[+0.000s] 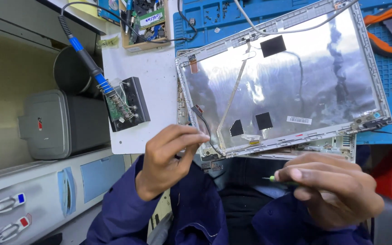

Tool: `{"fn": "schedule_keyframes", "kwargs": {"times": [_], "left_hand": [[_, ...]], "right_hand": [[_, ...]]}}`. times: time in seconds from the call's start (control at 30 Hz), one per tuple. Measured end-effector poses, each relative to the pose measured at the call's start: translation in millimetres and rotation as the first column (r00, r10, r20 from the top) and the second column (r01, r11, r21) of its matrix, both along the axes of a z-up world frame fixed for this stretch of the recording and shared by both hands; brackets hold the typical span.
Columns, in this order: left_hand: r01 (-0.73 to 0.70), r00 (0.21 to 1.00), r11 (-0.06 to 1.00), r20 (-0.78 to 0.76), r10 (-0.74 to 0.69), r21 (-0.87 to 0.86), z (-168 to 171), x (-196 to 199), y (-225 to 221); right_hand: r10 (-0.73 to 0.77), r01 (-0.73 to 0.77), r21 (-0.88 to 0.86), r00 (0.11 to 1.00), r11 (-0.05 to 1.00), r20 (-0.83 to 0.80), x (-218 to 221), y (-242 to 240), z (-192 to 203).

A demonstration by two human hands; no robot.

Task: Removing a laptop screen panel from its housing using a precision screwdriver and manual prying.

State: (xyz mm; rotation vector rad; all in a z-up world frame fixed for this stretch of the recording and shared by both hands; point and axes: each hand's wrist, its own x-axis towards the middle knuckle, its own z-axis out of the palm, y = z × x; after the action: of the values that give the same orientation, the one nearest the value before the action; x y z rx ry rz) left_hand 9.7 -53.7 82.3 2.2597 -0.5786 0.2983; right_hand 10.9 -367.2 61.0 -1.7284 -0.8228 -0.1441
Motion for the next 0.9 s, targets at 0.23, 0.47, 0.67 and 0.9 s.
{"fn": "schedule_keyframes", "kwargs": {"times": [0.23, 0.47, 0.67, 0.9], "left_hand": [[0.026, 0.998, 1.000, 0.059, -0.025, -0.016, -25, -19, 7], [0.133, 0.986, 0.942, 0.053, -0.156, 0.307, -31, -17, 9], [0.151, 0.974, 0.917, 0.105, -0.203, 0.370, -26, -10, -1], [0.239, 0.968, 0.936, 0.011, -0.250, 0.260, -23, -7, 5]], "right_hand": [[-0.118, 0.118, 0.122, 0.993, 0.985, -0.009, 1, 49, 1], [-0.058, 0.059, 0.095, 0.998, 0.994, -0.009, 3, 58, 1], [-0.054, 0.056, 0.082, 0.998, 0.995, -0.029, 1, 54, 3], [-0.014, 0.013, 0.084, 1.000, 0.996, 0.011, 6, 50, 2]]}}
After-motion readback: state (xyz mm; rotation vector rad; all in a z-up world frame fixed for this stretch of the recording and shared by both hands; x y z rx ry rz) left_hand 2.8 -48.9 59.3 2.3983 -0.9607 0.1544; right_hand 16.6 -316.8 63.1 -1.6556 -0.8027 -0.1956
